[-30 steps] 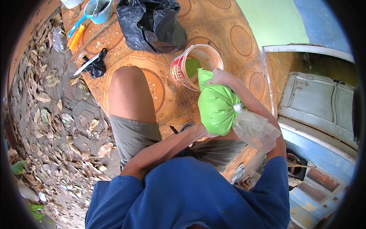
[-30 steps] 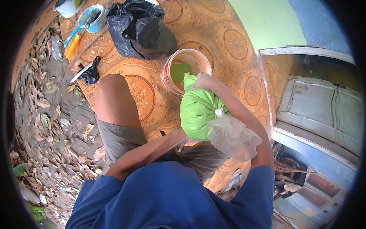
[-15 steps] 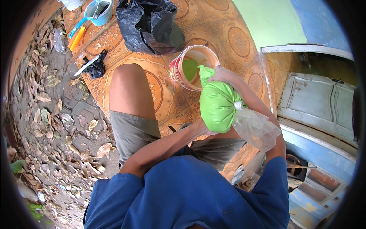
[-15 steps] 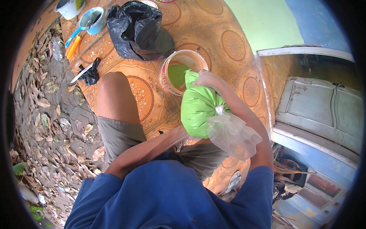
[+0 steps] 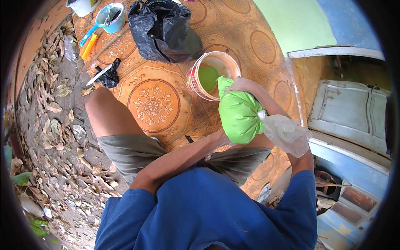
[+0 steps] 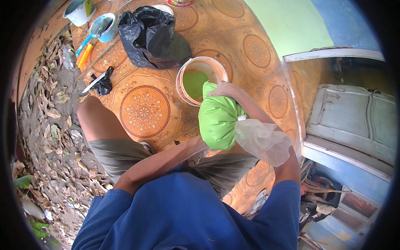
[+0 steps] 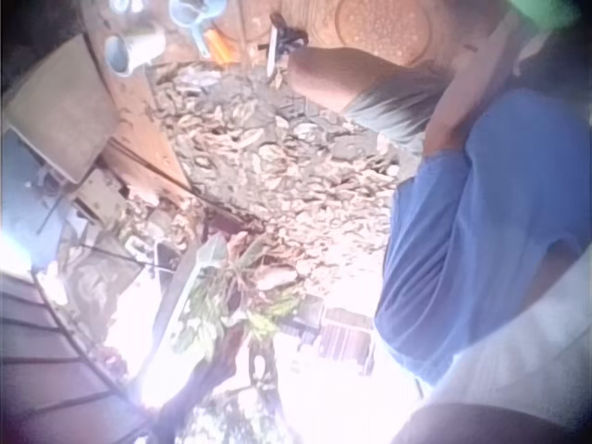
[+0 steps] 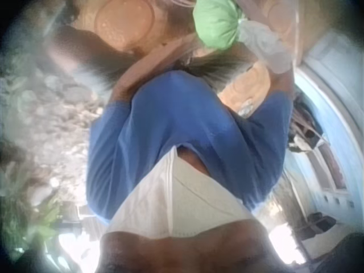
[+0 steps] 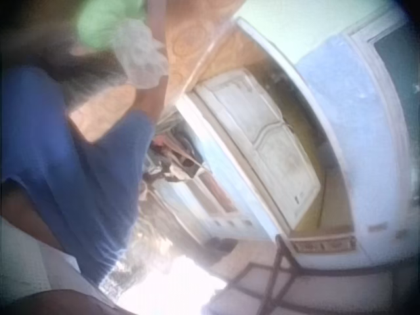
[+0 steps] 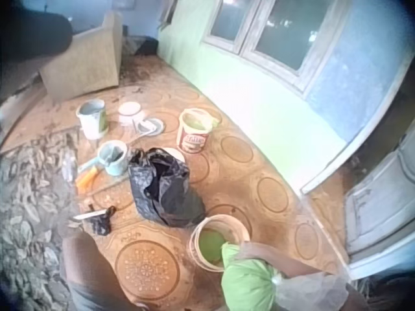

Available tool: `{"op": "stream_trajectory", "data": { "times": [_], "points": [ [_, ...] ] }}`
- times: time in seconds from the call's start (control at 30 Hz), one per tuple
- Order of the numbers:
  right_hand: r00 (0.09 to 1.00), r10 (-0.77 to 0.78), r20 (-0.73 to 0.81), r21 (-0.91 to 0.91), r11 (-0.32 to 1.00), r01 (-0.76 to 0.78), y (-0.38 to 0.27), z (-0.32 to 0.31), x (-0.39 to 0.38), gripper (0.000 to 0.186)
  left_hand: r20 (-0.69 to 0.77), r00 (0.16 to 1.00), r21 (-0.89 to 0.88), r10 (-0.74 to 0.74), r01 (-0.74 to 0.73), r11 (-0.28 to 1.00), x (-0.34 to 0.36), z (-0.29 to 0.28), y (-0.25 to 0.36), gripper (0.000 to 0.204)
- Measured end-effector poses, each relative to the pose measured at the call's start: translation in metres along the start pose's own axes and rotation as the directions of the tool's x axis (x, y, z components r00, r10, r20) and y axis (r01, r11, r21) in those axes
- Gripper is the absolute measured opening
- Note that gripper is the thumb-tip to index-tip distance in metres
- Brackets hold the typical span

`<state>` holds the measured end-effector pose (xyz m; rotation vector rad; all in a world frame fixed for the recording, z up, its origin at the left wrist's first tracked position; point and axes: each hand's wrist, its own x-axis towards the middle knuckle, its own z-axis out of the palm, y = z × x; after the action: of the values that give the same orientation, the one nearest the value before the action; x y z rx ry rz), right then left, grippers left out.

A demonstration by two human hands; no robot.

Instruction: The person sits on the floor and pours a green liquid from a plastic bag into a bucket. They then use a wooden stick to stir the green liquid in the bucket, mixing it thoroughly.

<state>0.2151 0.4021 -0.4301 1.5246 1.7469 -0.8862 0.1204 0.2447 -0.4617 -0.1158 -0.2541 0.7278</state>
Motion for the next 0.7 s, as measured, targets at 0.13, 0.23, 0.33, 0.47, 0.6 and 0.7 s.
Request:
{"op": "stream_trajectory", "data": {
  "times": [0.13, 0.23, 0.33, 0.47, 0.6, 0.7],
  "points": [
    [0.998, 0.039, 0.047, 0.022, 0.999, -0.04, -0.007, -0.001, -0.001, 0.071, 0.0, 0.999, 0.021, 0.035, -0.035, 0.999, 0.003, -0.001, 0.002, 0.027],
    [0.994, 0.094, 0.064, -0.003, 0.996, -0.094, -0.022, -0.006, -0.008, 0.069, 0.007, 0.998, 0.027, 0.061, -0.061, 0.998, 0.003, -0.003, 0.002, 0.027],
    [0.993, 0.055, 0.107, 0.021, 0.998, -0.058, -0.017, -0.008, -0.001, 0.067, 0.014, 0.997, 0.026, 0.076, -0.077, 0.997, 0.007, -0.006, 0.001, 0.028],
    [0.999, 0.048, 0.011, -0.011, 0.999, -0.048, -0.005, -0.001, 0.013, 0.065, 0.037, 0.995, 0.032, 0.094, -0.095, 0.995, 0.013, -0.006, 0.0, 0.028],
    [0.999, 0.016, -0.034, 0.01, 1.0, -0.016, -0.006, -0.007, 0.006, 0.065, 0.043, 0.992, 0.053, 0.118, -0.12, 0.991, 0.015, -0.004, 0.0, 0.028],
    [0.997, -0.023, -0.078, 0.008, 1.0, 0.024, 0.001, -0.008, 0.008, 0.064, 0.033, 0.991, 0.073, 0.13, -0.132, 0.989, 0.017, 0.0, 0.0, 0.028]
  ]
}}
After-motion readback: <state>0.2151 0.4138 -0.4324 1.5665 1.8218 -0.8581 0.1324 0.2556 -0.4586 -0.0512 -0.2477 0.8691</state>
